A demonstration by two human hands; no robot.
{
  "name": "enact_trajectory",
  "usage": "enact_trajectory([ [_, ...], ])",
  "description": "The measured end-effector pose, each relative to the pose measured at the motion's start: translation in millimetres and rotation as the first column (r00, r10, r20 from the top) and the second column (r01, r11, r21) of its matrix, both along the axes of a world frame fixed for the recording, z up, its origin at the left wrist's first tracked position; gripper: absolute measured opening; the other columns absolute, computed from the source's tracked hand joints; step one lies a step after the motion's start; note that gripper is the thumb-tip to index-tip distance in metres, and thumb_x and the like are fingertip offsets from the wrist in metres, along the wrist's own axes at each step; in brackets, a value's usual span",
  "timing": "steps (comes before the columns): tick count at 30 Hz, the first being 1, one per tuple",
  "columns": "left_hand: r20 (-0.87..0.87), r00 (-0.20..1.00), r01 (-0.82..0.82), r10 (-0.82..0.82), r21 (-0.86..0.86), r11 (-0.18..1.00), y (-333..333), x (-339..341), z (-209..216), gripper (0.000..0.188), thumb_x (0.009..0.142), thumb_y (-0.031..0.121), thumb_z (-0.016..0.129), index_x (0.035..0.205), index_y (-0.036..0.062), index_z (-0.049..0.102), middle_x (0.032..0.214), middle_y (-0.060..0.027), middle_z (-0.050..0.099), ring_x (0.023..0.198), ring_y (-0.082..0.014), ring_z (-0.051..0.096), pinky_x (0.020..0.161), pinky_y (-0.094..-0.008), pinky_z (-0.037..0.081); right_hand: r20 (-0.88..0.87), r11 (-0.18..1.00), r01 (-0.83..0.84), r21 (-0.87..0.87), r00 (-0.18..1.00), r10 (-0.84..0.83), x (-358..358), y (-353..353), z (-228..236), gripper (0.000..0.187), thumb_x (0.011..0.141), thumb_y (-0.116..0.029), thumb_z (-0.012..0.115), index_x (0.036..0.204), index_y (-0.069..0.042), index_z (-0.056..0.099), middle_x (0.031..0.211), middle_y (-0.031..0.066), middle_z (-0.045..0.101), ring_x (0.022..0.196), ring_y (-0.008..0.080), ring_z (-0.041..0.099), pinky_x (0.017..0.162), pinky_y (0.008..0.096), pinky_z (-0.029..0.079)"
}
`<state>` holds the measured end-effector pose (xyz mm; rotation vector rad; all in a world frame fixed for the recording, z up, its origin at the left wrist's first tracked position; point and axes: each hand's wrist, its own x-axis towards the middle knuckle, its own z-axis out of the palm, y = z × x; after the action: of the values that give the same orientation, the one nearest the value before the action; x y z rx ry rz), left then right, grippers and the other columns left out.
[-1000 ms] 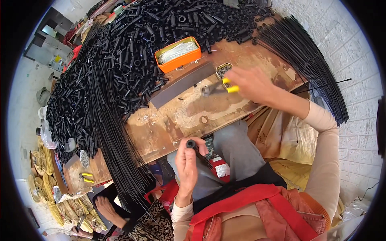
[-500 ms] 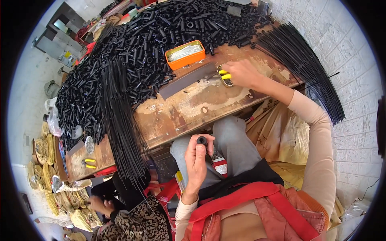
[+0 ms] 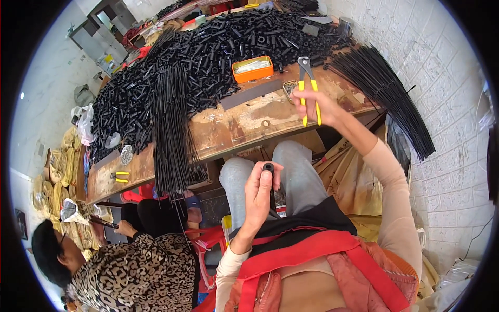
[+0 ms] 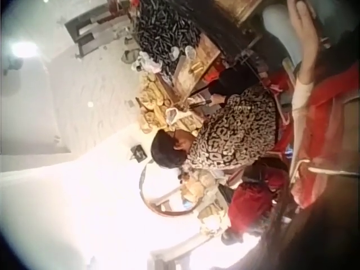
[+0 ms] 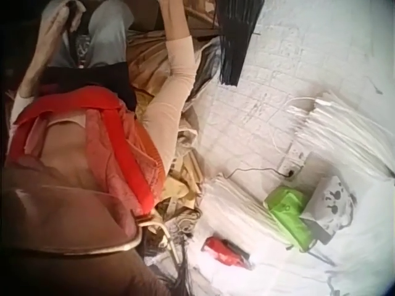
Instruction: Trimming and assembling black cable bundles at a production workbench.
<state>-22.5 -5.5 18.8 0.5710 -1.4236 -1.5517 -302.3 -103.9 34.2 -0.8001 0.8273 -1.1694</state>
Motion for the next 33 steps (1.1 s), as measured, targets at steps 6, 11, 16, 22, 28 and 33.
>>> enact_trajectory([
  [6, -0.041, 0.999, 0.023, -0.021, 0.047, 0.999, -6.2, -1.4, 3.0, 0.040, 0.102, 0.036, 0.042, 0.115, -0.0013, 0.052, 0.076, -0.0028, 0.047, 0.069, -0.0116, 0.043, 0.064, -0.0256, 0.036, -0.164, 0.982, -0.012, -0.188, 0.986, -0.019, 63.8, 83.1, 25.1, 0.015, 0.089, -0.013, 0.062, 0.097, -0.001, 0.058, 0.086, 0.0071, 0.063, 0.079, 0.0176, 0.067, 0.064, 0.0279, 0.053],
  [11, -0.087, 0.993, 0.085, -0.081, 0.050, 0.995, -8.6, 1.0, 3.7, 0.046, 0.101, 0.041, 0.042, 0.121, -0.0003, 0.049, 0.077, -0.0033, 0.047, 0.068, -0.0114, 0.042, 0.063, -0.0253, 0.035, -0.296, 0.951, 0.017, -0.309, 0.948, -0.113, 88.2, 119.0, 39.3, 0.009, 0.090, -0.005, 0.058, 0.094, 0.002, 0.054, 0.095, 0.0116, 0.060, 0.081, 0.0204, 0.067, 0.066, 0.0301, 0.054],
  [16, -0.079, 0.988, 0.137, -0.131, 0.062, 0.989, -5.2, 0.2, 7.8, 0.055, 0.099, 0.046, 0.045, 0.129, -0.0005, 0.044, 0.076, -0.0029, 0.046, 0.069, -0.0106, 0.042, 0.063, -0.0240, 0.034, -0.377, 0.911, -0.022, -0.412, 0.914, -0.148, 95.6, 133.3, 25.4, 0.007, 0.087, 0.004, 0.059, 0.089, 0.000, 0.054, 0.094, 0.0100, 0.056, 0.079, 0.0160, 0.063, 0.070, 0.0284, 0.051],
  [22, -0.085, 0.977, 0.202, -0.194, 0.095, 0.975, -3.0, 0.4, 11.5, 0.066, 0.098, 0.049, 0.045, 0.135, -0.0050, 0.041, 0.077, -0.0017, 0.046, 0.069, -0.0103, 0.042, 0.064, -0.0238, 0.034, -0.399, 0.872, -0.023, -0.489, 0.895, -0.201, 95.6, 129.3, 18.0, 0.009, 0.085, 0.007, 0.062, 0.088, 0.000, 0.055, 0.095, 0.0093, 0.056, 0.082, 0.0144, 0.058, 0.070, 0.0280, 0.048],
  [28, -0.047, 0.978, 0.208, -0.204, 0.095, 0.974, -5.6, -2.1, 7.9, 0.072, 0.097, 0.052, 0.044, 0.138, -0.0077, 0.039, 0.082, -0.0012, 0.049, 0.072, -0.0096, 0.043, 0.064, -0.0236, 0.034, -0.454, 0.819, -0.044, -0.572, 0.849, -0.271, 93.5, 127.9, 15.9, 0.014, 0.085, 0.006, 0.065, 0.096, 0.001, 0.057, 0.090, 0.0080, 0.060, 0.082, 0.0137, 0.059, 0.071, 0.0275, 0.049],
  [33, -0.080, 0.972, 0.228, -0.220, 0.111, 0.967, -8.4, -2.1, 6.2, 0.065, 0.100, 0.048, 0.041, 0.138, -0.0041, 0.042, 0.094, -0.0043, 0.058, 0.080, -0.0071, 0.046, 0.070, -0.0217, 0.036, -0.095, 0.920, 0.119, -0.374, 0.982, -0.165, 108.2, 129.0, 26.2, 0.015, 0.086, 0.001, 0.066, 0.099, 0.001, 0.057, 0.087, 0.0066, 0.061, 0.082, 0.0128, 0.060, 0.071, 0.0273, 0.049],
])
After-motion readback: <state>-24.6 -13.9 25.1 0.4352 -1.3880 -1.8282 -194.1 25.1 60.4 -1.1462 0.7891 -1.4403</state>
